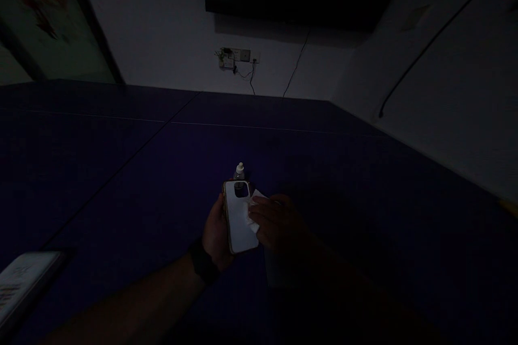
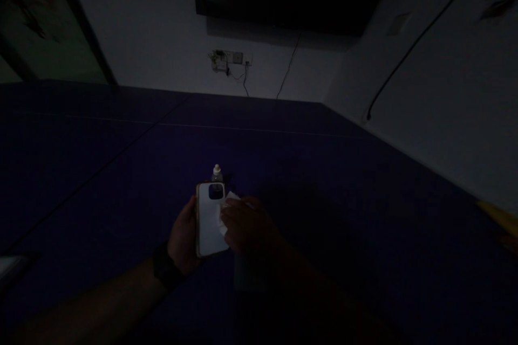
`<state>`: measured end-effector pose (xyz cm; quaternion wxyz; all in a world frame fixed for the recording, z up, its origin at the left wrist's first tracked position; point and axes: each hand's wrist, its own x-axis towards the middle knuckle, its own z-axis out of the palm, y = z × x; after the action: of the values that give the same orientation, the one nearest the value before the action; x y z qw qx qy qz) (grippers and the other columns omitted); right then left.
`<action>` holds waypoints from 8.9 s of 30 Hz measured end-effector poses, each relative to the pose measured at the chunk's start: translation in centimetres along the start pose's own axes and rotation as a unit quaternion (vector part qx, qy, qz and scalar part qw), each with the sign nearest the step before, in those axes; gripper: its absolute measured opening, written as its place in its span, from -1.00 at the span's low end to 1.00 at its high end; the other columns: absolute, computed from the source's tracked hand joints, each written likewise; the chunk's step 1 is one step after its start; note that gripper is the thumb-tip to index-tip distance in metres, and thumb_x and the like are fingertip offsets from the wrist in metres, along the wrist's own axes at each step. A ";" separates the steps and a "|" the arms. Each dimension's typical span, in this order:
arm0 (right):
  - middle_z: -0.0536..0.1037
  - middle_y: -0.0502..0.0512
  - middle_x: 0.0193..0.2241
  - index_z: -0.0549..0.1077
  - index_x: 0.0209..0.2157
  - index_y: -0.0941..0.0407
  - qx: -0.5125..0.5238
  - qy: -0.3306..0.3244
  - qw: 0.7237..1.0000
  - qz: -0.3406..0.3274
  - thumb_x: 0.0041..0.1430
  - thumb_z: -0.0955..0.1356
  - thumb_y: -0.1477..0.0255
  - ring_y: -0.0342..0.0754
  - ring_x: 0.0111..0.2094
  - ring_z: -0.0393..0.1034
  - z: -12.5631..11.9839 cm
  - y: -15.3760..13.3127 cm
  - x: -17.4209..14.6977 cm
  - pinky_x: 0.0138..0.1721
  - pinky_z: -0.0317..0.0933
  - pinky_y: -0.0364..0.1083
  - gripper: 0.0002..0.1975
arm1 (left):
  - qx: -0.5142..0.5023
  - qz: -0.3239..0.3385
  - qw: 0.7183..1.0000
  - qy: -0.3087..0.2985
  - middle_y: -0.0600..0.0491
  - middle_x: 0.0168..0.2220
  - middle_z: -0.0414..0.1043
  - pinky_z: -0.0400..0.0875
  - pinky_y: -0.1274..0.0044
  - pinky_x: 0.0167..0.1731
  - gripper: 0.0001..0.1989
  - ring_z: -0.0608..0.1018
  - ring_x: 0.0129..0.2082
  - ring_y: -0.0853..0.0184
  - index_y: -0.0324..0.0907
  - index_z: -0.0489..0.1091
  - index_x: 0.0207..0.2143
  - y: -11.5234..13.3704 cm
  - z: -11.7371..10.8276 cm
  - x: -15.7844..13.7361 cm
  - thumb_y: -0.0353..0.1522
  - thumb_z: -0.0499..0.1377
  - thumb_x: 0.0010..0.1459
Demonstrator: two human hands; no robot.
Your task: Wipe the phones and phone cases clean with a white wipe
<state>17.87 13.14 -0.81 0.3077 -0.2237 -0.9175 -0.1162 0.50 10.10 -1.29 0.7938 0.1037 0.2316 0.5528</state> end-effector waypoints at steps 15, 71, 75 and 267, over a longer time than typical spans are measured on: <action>0.67 0.01 -0.20 0.55 -0.26 0.04 -0.042 -0.037 0.998 -0.006 0.16 0.35 0.49 0.06 0.04 0.42 -0.5 0.3 0.0 0.06 0.02 0.07 -0.85 | 0.002 -0.029 0.999 -0.031 -0.11 -0.15 0.60 0.43 0.34 -0.07 -0.46 0.63 -0.15 0.11 -0.21 0.47 0.10 0.1 0.1 -0.2 -0.02 0.05 0.35; 0.66 0.15 0.02 0.50 0.05 0.21 0.161 -0.031 0.981 -0.103 0.25 0.25 0.56 -0.02 0.19 0.42 0.8 -2.8 -0.1 0.07 0.27 0.01 -0.63 | -0.091 -0.100 0.991 -0.002 -0.03 -0.53 0.40 0.21 0.62 -0.62 -0.37 0.42 -0.59 0.40 -0.33 0.52 -0.29 0.8 -0.3 0.0 0.04 -0.05 0.37; 0.69 0.10 -0.07 0.55 -0.07 0.15 0.184 -0.048 0.975 -0.117 0.25 0.26 0.52 -0.03 0.10 0.48 0.5 -1.6 -0.2 0.04 0.26 0.02 -0.70 | -0.066 -0.093 0.994 0.000 0.02 -0.58 0.32 0.23 0.58 -0.60 -0.37 0.38 -0.61 0.39 -0.32 0.51 -0.32 0.6 -0.2 0.1 0.05 -0.05 0.37; 0.60 0.07 -0.38 0.44 -0.30 0.08 0.210 0.056 0.976 0.004 0.14 0.30 0.60 -0.03 -0.31 0.48 0.7 -0.7 0.2 -0.21 0.38 -0.02 -0.84 | 0.052 -0.020 0.998 -0.032 -0.02 -0.34 0.56 0.44 0.44 -0.28 -0.57 0.58 -0.34 0.24 -0.20 0.52 -0.16 1.0 0.6 -0.5 -0.07 0.03 0.36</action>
<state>17.07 12.85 -1.30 0.3989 -0.1513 -0.9019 0.0678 -0.17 10.05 -0.18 0.8052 0.1575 0.2365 0.5206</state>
